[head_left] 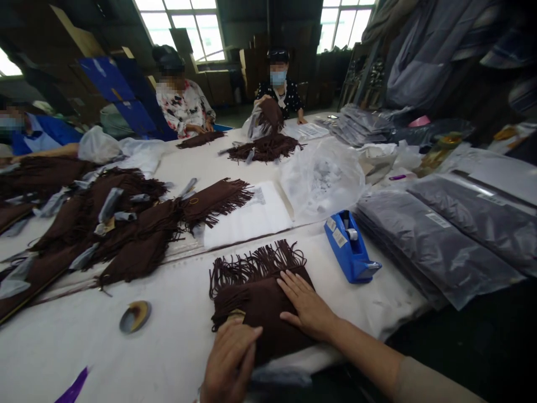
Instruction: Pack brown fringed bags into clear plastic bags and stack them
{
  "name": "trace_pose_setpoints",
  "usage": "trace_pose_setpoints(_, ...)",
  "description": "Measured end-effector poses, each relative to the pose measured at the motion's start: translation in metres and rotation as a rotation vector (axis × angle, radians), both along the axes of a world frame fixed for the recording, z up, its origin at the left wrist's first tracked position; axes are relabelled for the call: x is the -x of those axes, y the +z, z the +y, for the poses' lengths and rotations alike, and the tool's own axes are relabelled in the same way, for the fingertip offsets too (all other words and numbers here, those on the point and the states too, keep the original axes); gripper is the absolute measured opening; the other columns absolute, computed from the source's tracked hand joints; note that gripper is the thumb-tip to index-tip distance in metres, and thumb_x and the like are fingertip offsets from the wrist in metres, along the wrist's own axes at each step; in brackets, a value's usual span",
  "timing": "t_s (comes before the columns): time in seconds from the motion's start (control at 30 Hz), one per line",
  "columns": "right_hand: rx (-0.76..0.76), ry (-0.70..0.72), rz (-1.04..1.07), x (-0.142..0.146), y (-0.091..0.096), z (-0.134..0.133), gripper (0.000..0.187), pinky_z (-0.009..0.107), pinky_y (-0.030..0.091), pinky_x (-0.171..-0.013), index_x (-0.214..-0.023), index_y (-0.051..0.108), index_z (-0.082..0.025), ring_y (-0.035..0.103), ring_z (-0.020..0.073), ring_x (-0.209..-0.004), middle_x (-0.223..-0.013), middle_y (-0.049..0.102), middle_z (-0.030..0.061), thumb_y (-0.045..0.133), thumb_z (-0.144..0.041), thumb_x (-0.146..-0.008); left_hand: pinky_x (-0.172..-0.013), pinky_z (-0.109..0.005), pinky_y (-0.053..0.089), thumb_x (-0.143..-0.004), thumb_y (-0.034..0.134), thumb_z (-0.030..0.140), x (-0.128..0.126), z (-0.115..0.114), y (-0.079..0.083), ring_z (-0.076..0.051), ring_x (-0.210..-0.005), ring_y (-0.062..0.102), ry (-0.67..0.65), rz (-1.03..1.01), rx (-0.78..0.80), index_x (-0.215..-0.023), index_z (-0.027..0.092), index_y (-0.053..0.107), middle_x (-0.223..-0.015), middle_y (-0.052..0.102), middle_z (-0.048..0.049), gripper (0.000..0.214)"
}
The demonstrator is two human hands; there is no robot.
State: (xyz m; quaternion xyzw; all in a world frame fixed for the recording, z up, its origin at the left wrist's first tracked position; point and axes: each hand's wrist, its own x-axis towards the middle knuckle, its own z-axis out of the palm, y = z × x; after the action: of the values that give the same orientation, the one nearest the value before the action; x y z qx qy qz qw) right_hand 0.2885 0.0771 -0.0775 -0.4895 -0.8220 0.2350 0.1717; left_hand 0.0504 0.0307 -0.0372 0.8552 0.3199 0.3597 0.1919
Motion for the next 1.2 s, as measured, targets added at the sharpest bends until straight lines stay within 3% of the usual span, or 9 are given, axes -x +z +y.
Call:
trace_pose_setpoints(0.13, 0.150, 0.229, 0.141, 0.000, 0.020, -0.012, 0.060, 0.049, 0.019, -0.112, -0.141, 0.029, -0.022, 0.016, 0.0229, -0.138, -0.150, 0.023, 0.0095, 0.048, -0.043, -0.087, -0.100, -0.041, 0.042, -0.083, 0.056, 0.030, 0.049, 0.005, -0.003, -0.024, -0.107, 0.058, 0.620, -0.317, 0.508, -0.106, 0.024, 0.063, -0.108, 0.066, -0.0049, 0.025)
trace_pose_setpoints(0.23, 0.310, 0.093, 0.515, -0.022, 0.027, -0.024, 0.039, 0.047, 0.024, -0.111, -0.128, 0.050, -0.027, 0.031, 0.0226, -0.133, -0.144, 0.038, 0.0051, 0.041, -0.039, -0.091, -0.102, -0.043, 0.041, -0.081, 0.058, 0.043, 0.084, 0.012, -0.008, -0.027, -0.109, 0.058, 0.760, -0.666, 1.020, -0.109, 0.015, 0.059, -0.112, 0.065, -0.0108, 0.040)
trace_pose_setpoints(0.33, 0.429, -0.522, 0.936, -0.058, 0.011, -0.018, 0.041, 0.044, 0.029, -0.109, -0.118, 0.058, -0.022, 0.047, 0.0233, -0.122, -0.129, 0.055, 0.0098, 0.036, -0.045, -0.092, -0.101, -0.041, 0.042, -0.082, 0.057, 0.042, 0.108, 0.020, -0.013, -0.026, -0.108, 0.059, 0.632, -0.953, 1.352, -0.112, 0.008, 0.055, -0.114, 0.063, -0.0167, 0.045)
trace_pose_setpoints(0.43, 0.836, -0.752, 1.121, -0.088, -0.007, 0.008, 0.046, 0.041, 0.038, -0.104, -0.117, 0.057, -0.015, 0.055, 0.0245, -0.114, -0.121, 0.060, 0.0161, 0.041, -0.048, -0.089, -0.097, -0.036, 0.045, -0.085, 0.055, 0.043, 0.117, 0.039, -0.017, -0.023, -0.105, 0.061, 0.495, -0.987, 1.586, -0.113, 0.009, 0.055, -0.118, 0.061, -0.0173, 0.045)
trace_pose_setpoints(0.6, 1.429, -0.438, 1.118, -0.075, 0.002, 0.064, 0.056, 0.036, 0.047, -0.093, -0.114, 0.057, -0.007, 0.062, 0.0238, -0.102, -0.113, 0.063, 0.0198, 0.038, -0.053, -0.089, -0.089, -0.032, 0.049, -0.085, 0.051, 0.052, 0.098, 0.093, -0.027, -0.023, -0.097, 0.065, 0.156, -0.871, 1.833, -0.109, 0.006, 0.059, -0.106, 0.067, -0.0164, 0.052)
trace_pose_setpoints(0.83, 1.716, -0.168, 1.065, -0.016, 0.004, 0.125, 0.058, 0.032, 0.045, -0.092, -0.102, 0.061, -0.005, 0.065, 0.0206, -0.093, -0.095, 0.069, 0.0148, 0.037, -0.056, -0.089, -0.080, -0.028, 0.052, -0.082, 0.050, 0.059, 0.059, 0.160, -0.048, -0.020, -0.082, 0.068, -0.119, -0.854, 2.121, -0.099, 0.005, 0.062, -0.087, 0.071, -0.0128, 0.058)
trace_pose_setpoints(0.97, 1.767, -0.135, 1.022, -0.008, -0.014, 0.145, 0.055, 0.028, 0.046, -0.089, -0.096, 0.063, -0.004, 0.066, 0.0179, -0.087, -0.088, 0.070, 0.0132, 0.039, -0.053, -0.090, -0.068, -0.025, 0.052, -0.078, 0.049, 0.065, 0.043, 0.184, -0.067, -0.017, -0.069, 0.066, -0.097, -0.739, 2.158, -0.090, 0.007, 0.064, -0.074, 0.069, -0.0097, 0.061)
trace_pose_setpoints(1.07, 1.749, -0.099, 0.991, -0.003, -0.014, 0.150, 0.054, 0.032, 0.041, -0.097, -0.101, 0.063, -0.005, 0.064, 0.0193, -0.095, -0.095, 0.069, 0.0135, 0.040, -0.052, -0.090, -0.077, -0.027, 0.049, -0.076, 0.051, 0.066, 0.037, 0.193, -0.073, -0.016, -0.071, 0.065, -0.080, -0.691, 2.134, -0.088, 0.010, 0.064, -0.077, 0.068, -0.0074, 0.058)
trace_pose_setpoints(1.2, 1.436, -0.061, 0.828, -0.001, 0.012, 0.145, 0.052, 0.036, 0.040, -0.100, -0.107, 0.063, -0.009, 0.061, 0.0225, -0.102, -0.104, 0.068, 0.0110, 0.042, -0.053, -0.088, -0.088, -0.030, 0.045, -0.079, 0.050, 0.062, 0.038, 0.193, -0.046, -0.016, -0.082, 0.063, -0.167, -0.521, 1.898, -0.095, 0.014, 0.064, -0.088, 0.068, -0.0053, 0.053)
